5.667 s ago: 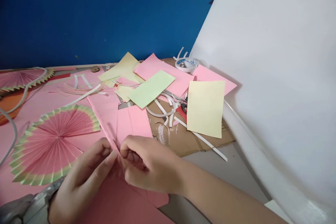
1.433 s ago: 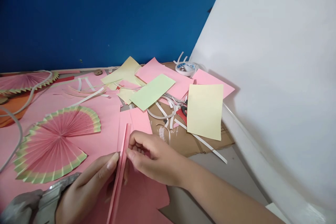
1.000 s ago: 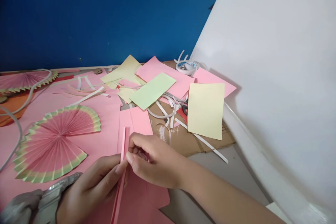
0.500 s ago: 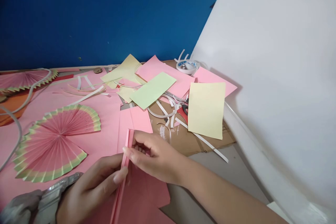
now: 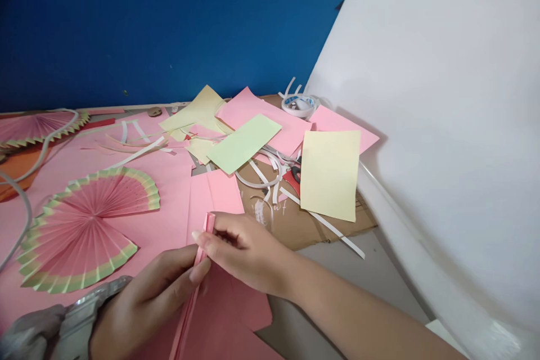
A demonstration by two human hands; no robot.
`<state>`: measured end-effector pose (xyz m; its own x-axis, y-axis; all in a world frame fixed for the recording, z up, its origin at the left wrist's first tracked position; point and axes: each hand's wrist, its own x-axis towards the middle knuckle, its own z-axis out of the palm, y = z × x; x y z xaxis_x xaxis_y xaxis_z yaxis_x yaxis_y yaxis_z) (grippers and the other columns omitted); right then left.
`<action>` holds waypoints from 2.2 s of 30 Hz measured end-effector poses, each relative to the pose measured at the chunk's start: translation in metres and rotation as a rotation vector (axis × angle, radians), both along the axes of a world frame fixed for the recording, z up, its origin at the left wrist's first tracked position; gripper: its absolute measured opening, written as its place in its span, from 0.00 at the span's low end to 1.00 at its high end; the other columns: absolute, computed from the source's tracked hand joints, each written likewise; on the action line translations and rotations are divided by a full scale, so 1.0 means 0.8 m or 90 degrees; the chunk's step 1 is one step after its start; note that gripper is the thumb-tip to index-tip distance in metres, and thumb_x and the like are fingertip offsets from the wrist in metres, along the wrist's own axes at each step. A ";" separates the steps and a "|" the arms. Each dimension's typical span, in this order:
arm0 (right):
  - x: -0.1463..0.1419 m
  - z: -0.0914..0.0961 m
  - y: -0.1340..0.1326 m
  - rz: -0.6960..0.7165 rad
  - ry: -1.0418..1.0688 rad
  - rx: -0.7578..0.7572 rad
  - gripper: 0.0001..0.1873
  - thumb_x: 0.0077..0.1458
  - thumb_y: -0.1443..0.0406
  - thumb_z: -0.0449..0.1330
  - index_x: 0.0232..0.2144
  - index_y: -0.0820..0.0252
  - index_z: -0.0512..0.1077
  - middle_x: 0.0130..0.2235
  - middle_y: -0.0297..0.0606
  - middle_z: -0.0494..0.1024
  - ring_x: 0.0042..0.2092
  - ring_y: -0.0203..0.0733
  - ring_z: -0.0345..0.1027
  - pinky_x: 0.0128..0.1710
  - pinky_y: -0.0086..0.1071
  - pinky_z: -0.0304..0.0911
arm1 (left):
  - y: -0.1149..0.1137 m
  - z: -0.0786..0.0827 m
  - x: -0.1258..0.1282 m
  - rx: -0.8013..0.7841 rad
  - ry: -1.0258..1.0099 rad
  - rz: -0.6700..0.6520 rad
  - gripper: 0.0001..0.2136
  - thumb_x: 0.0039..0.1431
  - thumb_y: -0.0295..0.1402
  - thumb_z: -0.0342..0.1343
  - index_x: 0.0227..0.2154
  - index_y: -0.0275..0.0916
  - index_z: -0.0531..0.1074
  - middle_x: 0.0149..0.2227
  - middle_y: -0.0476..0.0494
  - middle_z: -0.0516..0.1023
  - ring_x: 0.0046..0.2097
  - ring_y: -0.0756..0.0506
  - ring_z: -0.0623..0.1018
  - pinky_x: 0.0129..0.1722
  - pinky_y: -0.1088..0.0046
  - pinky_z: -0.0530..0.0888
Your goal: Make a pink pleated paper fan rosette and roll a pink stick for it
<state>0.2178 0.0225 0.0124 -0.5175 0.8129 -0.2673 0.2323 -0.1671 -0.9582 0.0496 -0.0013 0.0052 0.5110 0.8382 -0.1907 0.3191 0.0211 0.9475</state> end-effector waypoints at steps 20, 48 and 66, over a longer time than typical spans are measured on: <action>0.000 0.000 -0.001 -0.029 -0.019 0.025 0.17 0.64 0.60 0.46 0.23 0.58 0.58 0.25 0.29 0.62 0.28 0.34 0.55 0.30 0.28 0.52 | 0.006 0.010 0.002 -0.055 -0.002 0.004 0.19 0.63 0.41 0.42 0.19 0.39 0.62 0.20 0.53 0.61 0.24 0.51 0.65 0.24 0.81 0.67; 0.007 0.011 0.006 0.079 -0.031 -0.016 0.08 0.60 0.69 0.46 0.28 0.59 0.59 0.28 0.29 0.60 0.29 0.33 0.53 0.29 0.27 0.52 | 0.001 0.008 -0.002 -0.016 -0.013 0.001 0.15 0.63 0.38 0.41 0.21 0.40 0.59 0.21 0.53 0.61 0.24 0.51 0.63 0.23 0.81 0.65; 0.007 0.000 0.002 -0.122 -0.039 0.173 0.16 0.62 0.65 0.48 0.22 0.58 0.54 0.24 0.27 0.54 0.26 0.31 0.51 0.27 0.27 0.51 | 0.001 -0.001 -0.003 -0.045 -0.019 -0.018 0.16 0.64 0.38 0.41 0.21 0.40 0.60 0.21 0.54 0.60 0.25 0.52 0.64 0.24 0.81 0.65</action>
